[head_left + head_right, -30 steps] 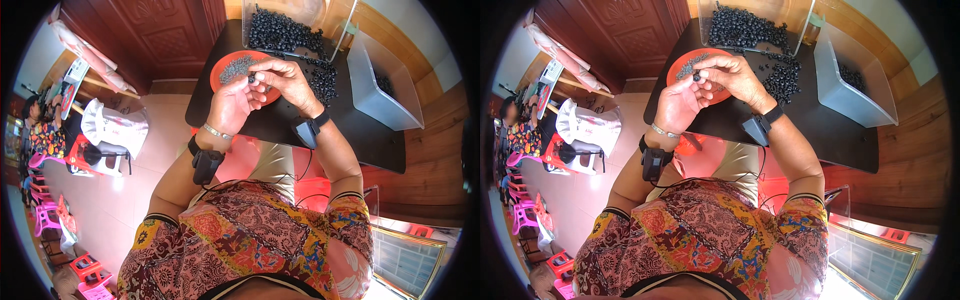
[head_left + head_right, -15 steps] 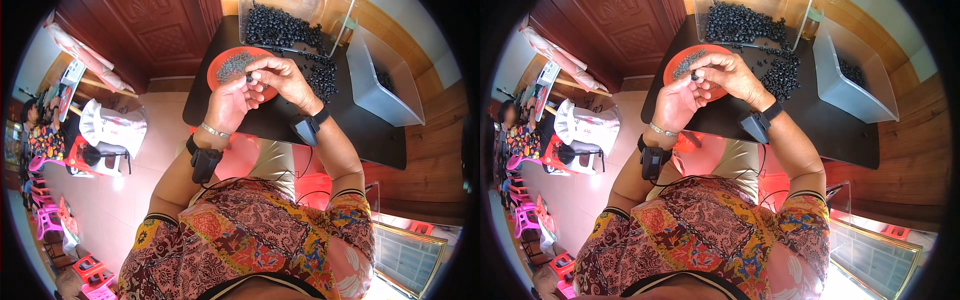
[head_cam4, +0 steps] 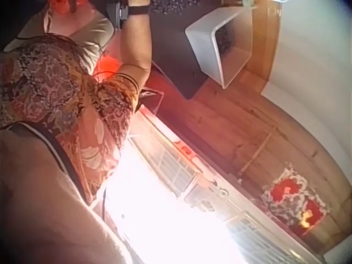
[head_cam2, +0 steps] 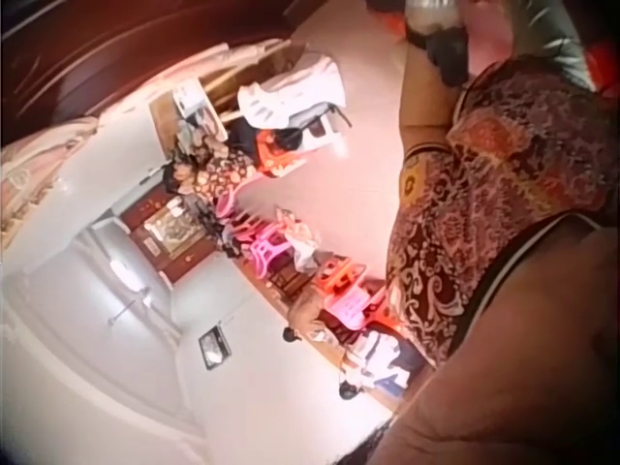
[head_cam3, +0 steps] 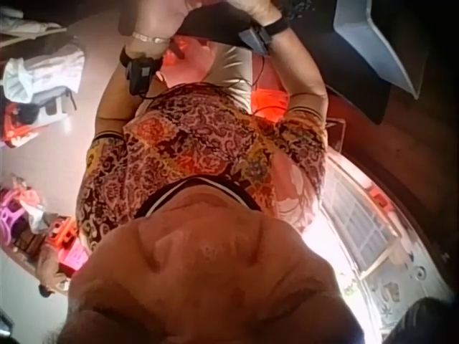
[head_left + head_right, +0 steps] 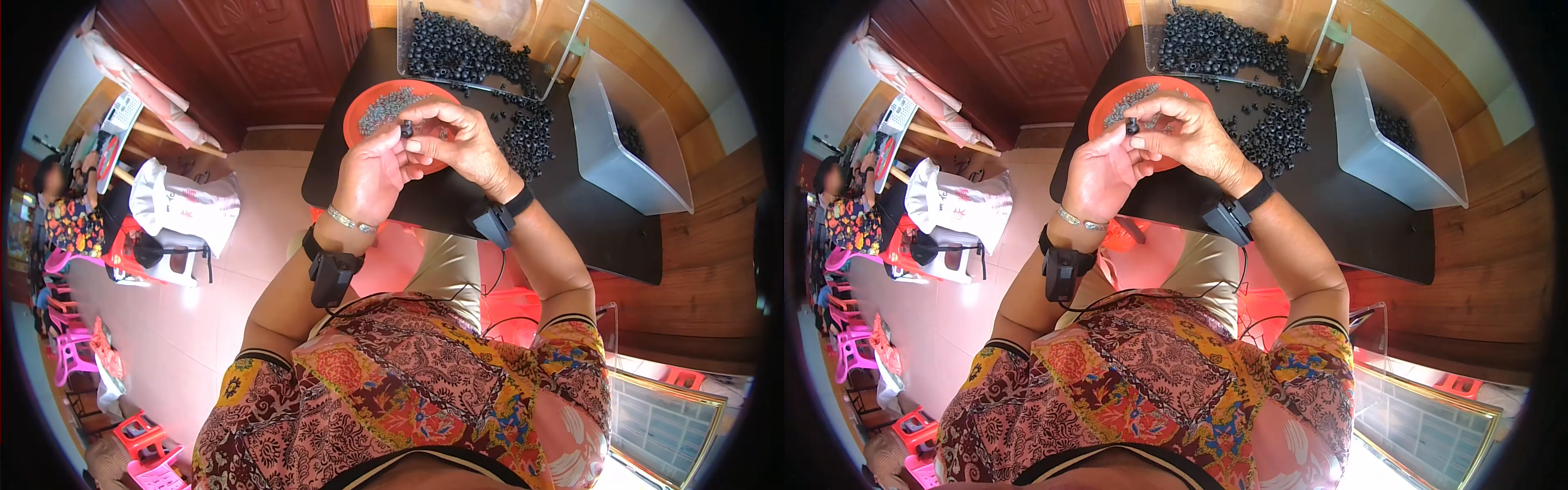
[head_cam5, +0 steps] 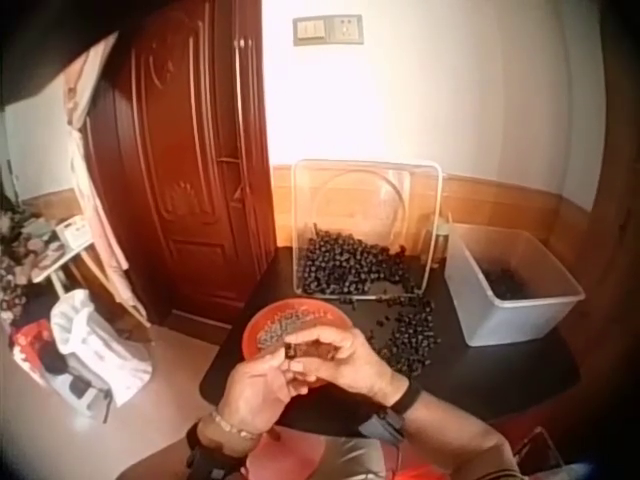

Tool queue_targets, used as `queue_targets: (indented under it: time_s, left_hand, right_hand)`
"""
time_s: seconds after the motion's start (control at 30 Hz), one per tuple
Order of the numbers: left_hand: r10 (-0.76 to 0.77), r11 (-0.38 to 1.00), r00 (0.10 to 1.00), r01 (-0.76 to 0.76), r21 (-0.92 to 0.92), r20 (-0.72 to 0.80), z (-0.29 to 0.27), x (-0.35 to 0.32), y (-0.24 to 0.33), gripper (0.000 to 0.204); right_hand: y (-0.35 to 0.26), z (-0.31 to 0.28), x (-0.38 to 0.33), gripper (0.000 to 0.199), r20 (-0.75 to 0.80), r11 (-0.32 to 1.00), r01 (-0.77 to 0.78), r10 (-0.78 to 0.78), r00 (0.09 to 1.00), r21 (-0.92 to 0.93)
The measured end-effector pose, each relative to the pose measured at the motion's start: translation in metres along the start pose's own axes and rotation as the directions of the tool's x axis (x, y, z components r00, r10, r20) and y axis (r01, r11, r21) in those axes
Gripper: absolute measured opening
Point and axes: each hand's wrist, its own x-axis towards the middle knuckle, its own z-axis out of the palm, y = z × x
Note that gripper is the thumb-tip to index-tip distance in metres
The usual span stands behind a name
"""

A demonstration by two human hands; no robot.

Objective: Manually inserting small silver components into black beads at a workstation.

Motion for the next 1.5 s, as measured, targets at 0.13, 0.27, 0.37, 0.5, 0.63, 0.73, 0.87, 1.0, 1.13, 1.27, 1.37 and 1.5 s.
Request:
queue_targets:
  time_s: [0.13,0.27,0.37,0.5,0.63,0.73,0.87,1.0,1.13,1.27,1.37,1.5]
  left_hand:
    - [-0.013,1.0,1.0,0.014,-0.01,0.023,-0.006,0.0,0.0,0.027]
    - [-0.008,1.0,1.0,0.009,-0.014,0.022,-0.004,0.0,-0.001,0.027]
    - [-0.012,1.0,1.0,0.012,-0.003,0.001,-0.002,0.0,-0.003,0.027]
    - [-0.015,1.0,1.0,0.015,-0.017,-0.017,-0.005,-0.001,-0.003,0.026]
    - [0.029,0.999,0.995,-0.025,0.043,-0.098,-0.002,-0.002,-0.005,0.026]
    - [0.111,0.988,0.993,-0.108,0.109,-0.026,-0.002,-0.003,-0.005,0.023]
    - [0.125,0.989,0.992,-0.124,0.075,-0.022,0.012,-0.009,0.001,0.023]
    - [0.11,0.991,0.992,-0.114,0.069,0.059,0.009,-0.012,0.003,0.026]
    - [0.118,0.991,0.989,-0.123,0.053,0.088,0.01,-0.013,0.004,0.027]
    - [0.143,0.989,0.986,-0.146,0.026,0.091,0.011,-0.015,0.002,0.026]
    - [0.15,0.989,0.983,-0.15,-0.008,0.107,0.008,-0.012,0.0,0.025]
    - [0.148,0.987,0.978,-0.137,-0.079,0.145,0.004,-0.011,-0.004,0.024]
  right_hand:
    - [-0.001,0.003,0.001,0.031,0.0,0.996,0.072,-0.072,0.997,-0.053]
    - [0.001,0.002,0.002,0.032,0.013,0.942,0.227,-0.231,0.973,-0.248]
    - [0.004,0.005,0.001,0.031,-0.029,0.938,0.24,-0.255,0.967,-0.251]
    - [-0.002,0.007,0.003,0.03,-0.013,0.879,0.292,-0.32,0.947,-0.377]
    - [-0.003,0.008,0.006,0.033,0.026,0.703,0.406,-0.484,0.875,-0.584]
    - [-0.003,0.01,0.003,0.032,-0.006,0.762,0.366,-0.437,0.9,-0.534]
    - [-0.001,0.009,-0.001,0.03,-0.077,0.934,0.264,-0.289,0.954,-0.242]
    - [-0.004,0.006,0.0,0.03,-0.021,0.951,0.276,-0.281,0.959,-0.142]
    - [-0.006,0.006,0.0,0.03,0.034,0.969,0.24,-0.239,0.97,-0.054]
    - [-0.005,0.007,0.001,0.03,0.058,0.978,0.209,-0.208,0.976,-0.004]
    - [-0.003,0.005,0.001,0.03,0.076,0.979,0.203,-0.203,0.976,0.008]
    - [-0.002,0.007,0.001,0.03,0.083,0.974,0.203,-0.211,0.974,0.099]
